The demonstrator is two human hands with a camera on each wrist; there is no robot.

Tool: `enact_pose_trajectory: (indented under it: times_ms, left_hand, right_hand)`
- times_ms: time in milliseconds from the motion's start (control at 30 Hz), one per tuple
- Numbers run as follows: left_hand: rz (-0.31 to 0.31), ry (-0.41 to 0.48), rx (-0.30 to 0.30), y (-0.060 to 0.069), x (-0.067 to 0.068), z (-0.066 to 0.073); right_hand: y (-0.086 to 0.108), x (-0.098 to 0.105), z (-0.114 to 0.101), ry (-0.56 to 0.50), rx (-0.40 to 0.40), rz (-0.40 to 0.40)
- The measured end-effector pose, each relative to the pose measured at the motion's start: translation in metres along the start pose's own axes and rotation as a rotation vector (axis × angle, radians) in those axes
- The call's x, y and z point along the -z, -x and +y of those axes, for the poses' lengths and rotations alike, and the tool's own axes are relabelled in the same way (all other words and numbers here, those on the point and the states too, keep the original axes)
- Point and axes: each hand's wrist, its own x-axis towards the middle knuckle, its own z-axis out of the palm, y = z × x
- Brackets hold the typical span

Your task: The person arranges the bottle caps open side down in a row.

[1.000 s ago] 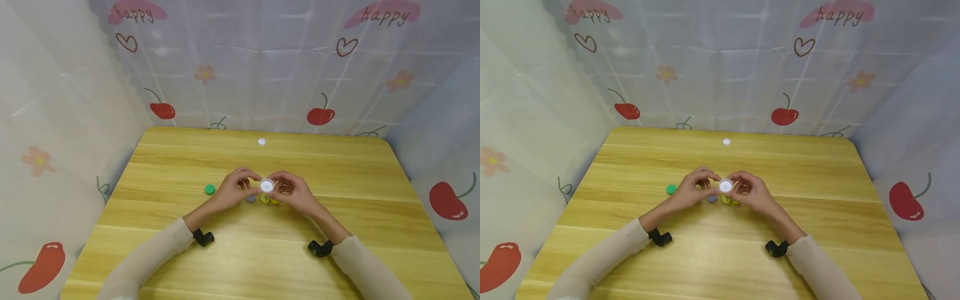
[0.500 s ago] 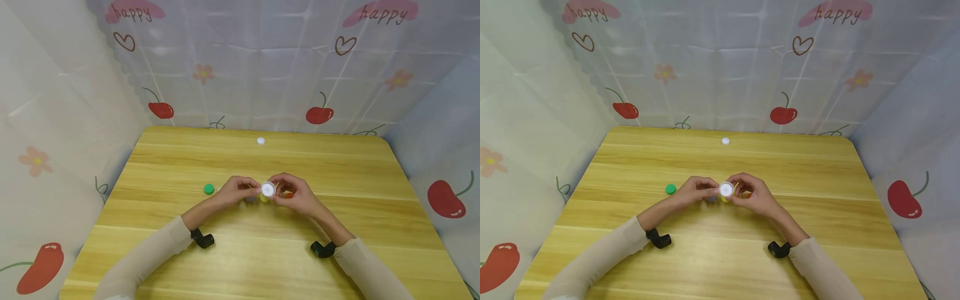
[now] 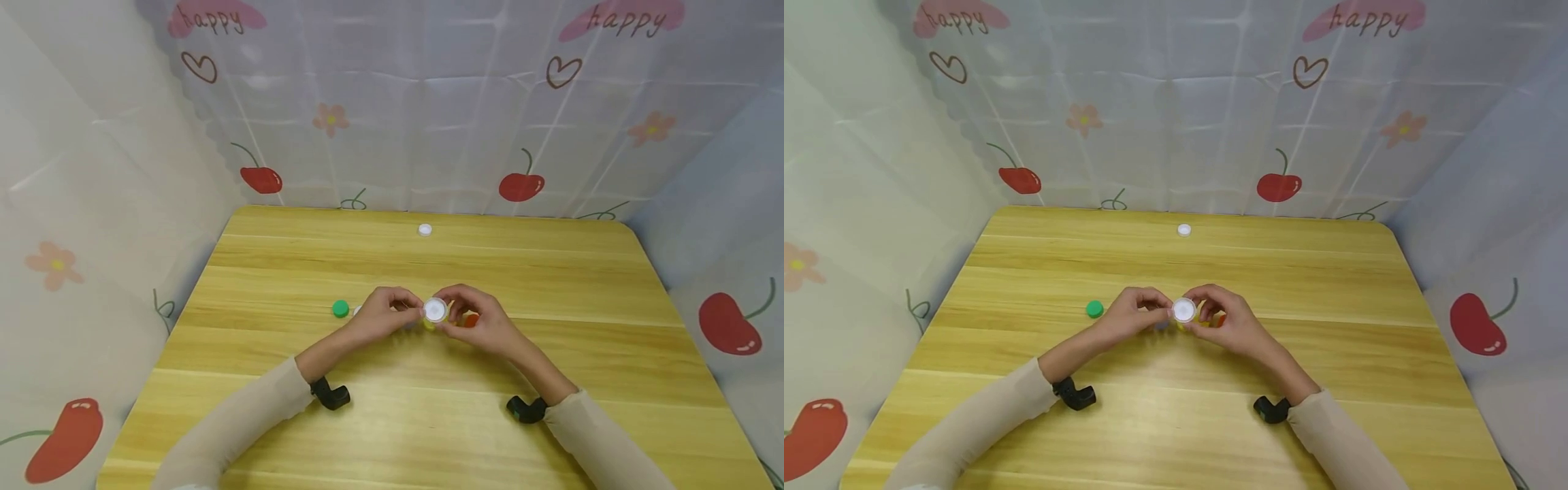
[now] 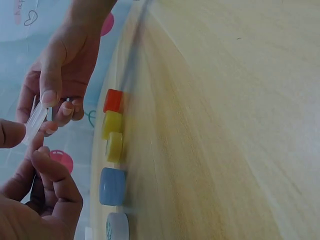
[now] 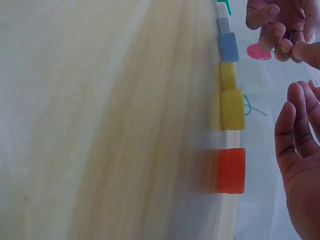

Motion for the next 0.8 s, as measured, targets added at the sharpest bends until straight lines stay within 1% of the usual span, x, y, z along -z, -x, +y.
enact_pose_trajectory:
  times_ms: [100, 167, 233, 300, 333, 400, 467, 533, 633, 733, 800]
  left_hand:
    - [0.056, -0.069, -0.037, 0.003, 0.001, 0.000]
    - [0.097, -0.108, -0.063, 0.006, 0.002, 0.000]
    - [0.139, -0.163, -0.102, 0.009, 0.003, 0.000]
    - [0.165, -0.214, -0.148, 0.011, 0.003, 0.000]
    - [0.173, -0.237, -0.175, 0.013, 0.004, 0.001]
    - [0.181, -0.281, -0.237, 0.016, 0.004, 0.001]
    - [0.181, -0.326, -0.307, 0.019, 0.004, 0.001]
    - [0.185, -0.375, -0.386, 0.022, 0.002, 0.002]
    - [0.205, -0.462, -0.503, 0.024, -0.002, 0.003]
    - [0.219, -0.520, -0.583, 0.026, -0.004, 0.004]
    - [0.220, -0.539, -0.611, 0.027, -0.005, 0.005]
  right_hand:
    - [0.001, 0.000, -0.002, -0.027, -0.045, -0.016]
    - [0.002, 0.000, -0.005, -0.098, -0.111, -0.042]
    - [0.002, 0.001, -0.007, -0.219, -0.194, -0.090]
    - [0.001, 0.002, -0.008, -0.346, -0.284, -0.148]
    - [0.000, 0.002, -0.009, -0.410, -0.319, -0.180]
    - [-0.002, 0.002, -0.009, -0.519, -0.362, -0.234]
    - [-0.003, 0.001, -0.008, -0.602, -0.368, -0.279]
    - [-0.004, 0.000, -0.006, -0.671, -0.353, -0.315]
    - [-0.004, -0.002, -0.005, -0.732, -0.323, -0.374]
    - [-0.004, -0.003, -0.006, -0.762, -0.311, -0.416]
    - [-0.004, -0.004, -0.006, -0.786, -0.307, -0.433]
